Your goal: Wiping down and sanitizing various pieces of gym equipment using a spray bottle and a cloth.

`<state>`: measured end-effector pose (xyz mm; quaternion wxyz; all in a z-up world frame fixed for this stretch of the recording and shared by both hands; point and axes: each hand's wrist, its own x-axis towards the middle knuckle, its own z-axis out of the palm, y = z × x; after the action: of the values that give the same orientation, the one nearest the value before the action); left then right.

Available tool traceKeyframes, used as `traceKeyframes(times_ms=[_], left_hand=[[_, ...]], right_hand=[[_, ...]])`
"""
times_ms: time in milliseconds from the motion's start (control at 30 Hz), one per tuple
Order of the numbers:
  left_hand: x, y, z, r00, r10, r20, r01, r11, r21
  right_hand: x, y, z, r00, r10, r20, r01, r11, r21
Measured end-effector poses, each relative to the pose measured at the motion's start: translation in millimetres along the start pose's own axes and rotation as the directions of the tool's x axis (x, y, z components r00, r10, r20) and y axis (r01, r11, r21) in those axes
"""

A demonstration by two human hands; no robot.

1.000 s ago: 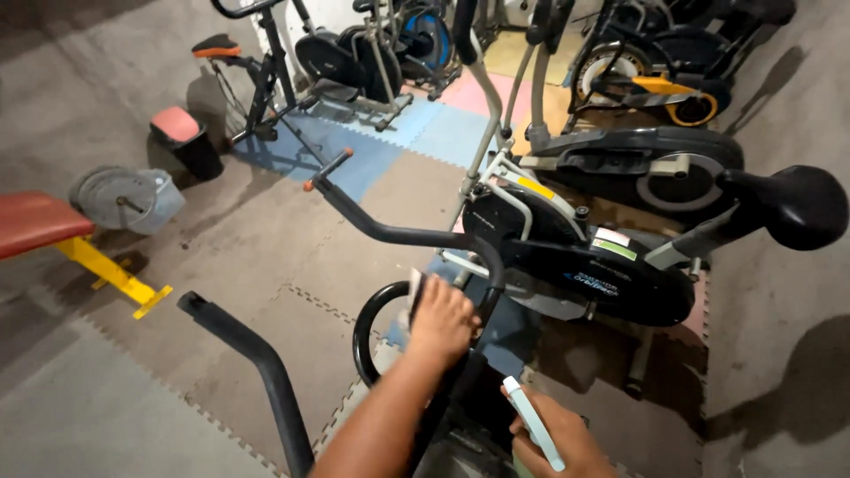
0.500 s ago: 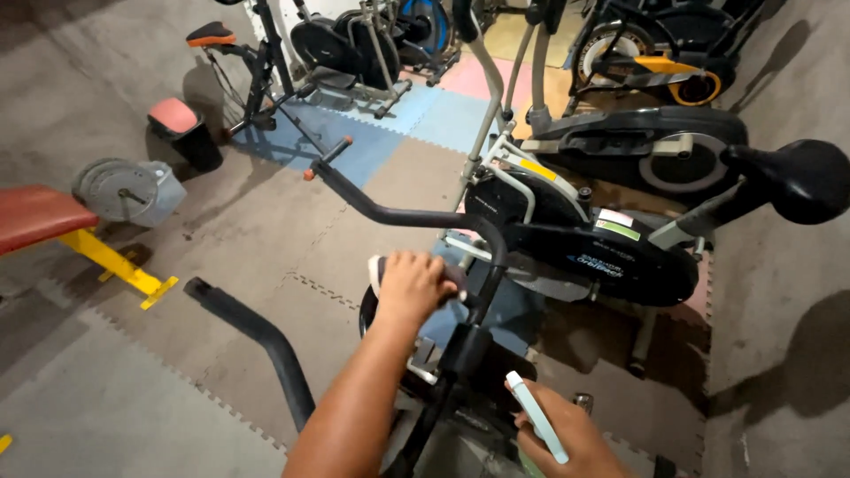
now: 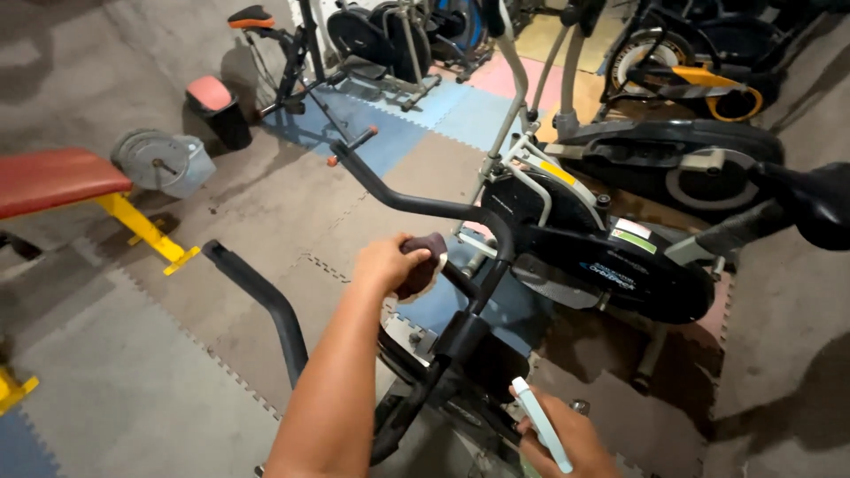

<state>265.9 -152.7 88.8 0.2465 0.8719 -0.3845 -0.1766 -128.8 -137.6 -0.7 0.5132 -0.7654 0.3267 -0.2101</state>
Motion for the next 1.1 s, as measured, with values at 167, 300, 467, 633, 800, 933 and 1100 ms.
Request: traceKeyframes(times_ms=[167, 300, 467, 633, 800, 933, 1100], left_hand=[[-34.7, 5.6, -17.2, 0.991, -0.128, -0.037, 0.108, 0.933, -0.342], [-64.4, 13.4, -23.3, 0.951, -0.304, -0.055, 0.184, 0.701, -0.689], [-60.7, -26.3, 21.2, 0.916, -0.306, -0.26, 0.066, 0.753, -0.654], [-79.6, -26.6, 47.5, 0.826, -0.358, -0.436, 0.192, 0.905, -0.379], [-89.8, -24.7, 71.2, 0.721, -0.344, -0.601, 0.114, 0.915, -0.387], [-107.9, -18.3, 87.3, 0.667, -0.387, -0.636, 0.099, 0.893, -0.439], [-116.2, -22.4, 134.9, 0.512, -0.278, -0.813, 0.175, 0.96, -0.217]], right_hand=[[2.8, 11.7, -13.8, 0.994, -0.098, 0.045, 0.1, 0.993, -0.055], [15.5, 47.7, -13.9, 0.871, 0.196, 0.45, -0.487, 0.45, 0.748], [13.0, 48.9, -15.3, 0.948, 0.071, 0.311, -0.214, 0.864, 0.457], [20.7, 49.0, -20.7, 0.847, 0.341, 0.408, -0.492, 0.793, 0.358], [13.1, 49.7, -24.2, 0.94, -0.218, 0.263, 0.187, 0.973, 0.138], [25.0, 65.0, -33.0, 0.856, 0.226, 0.465, -0.44, 0.791, 0.425], [27.9, 71.4, -40.8, 0.83, 0.294, 0.474, -0.463, 0.836, 0.293]])
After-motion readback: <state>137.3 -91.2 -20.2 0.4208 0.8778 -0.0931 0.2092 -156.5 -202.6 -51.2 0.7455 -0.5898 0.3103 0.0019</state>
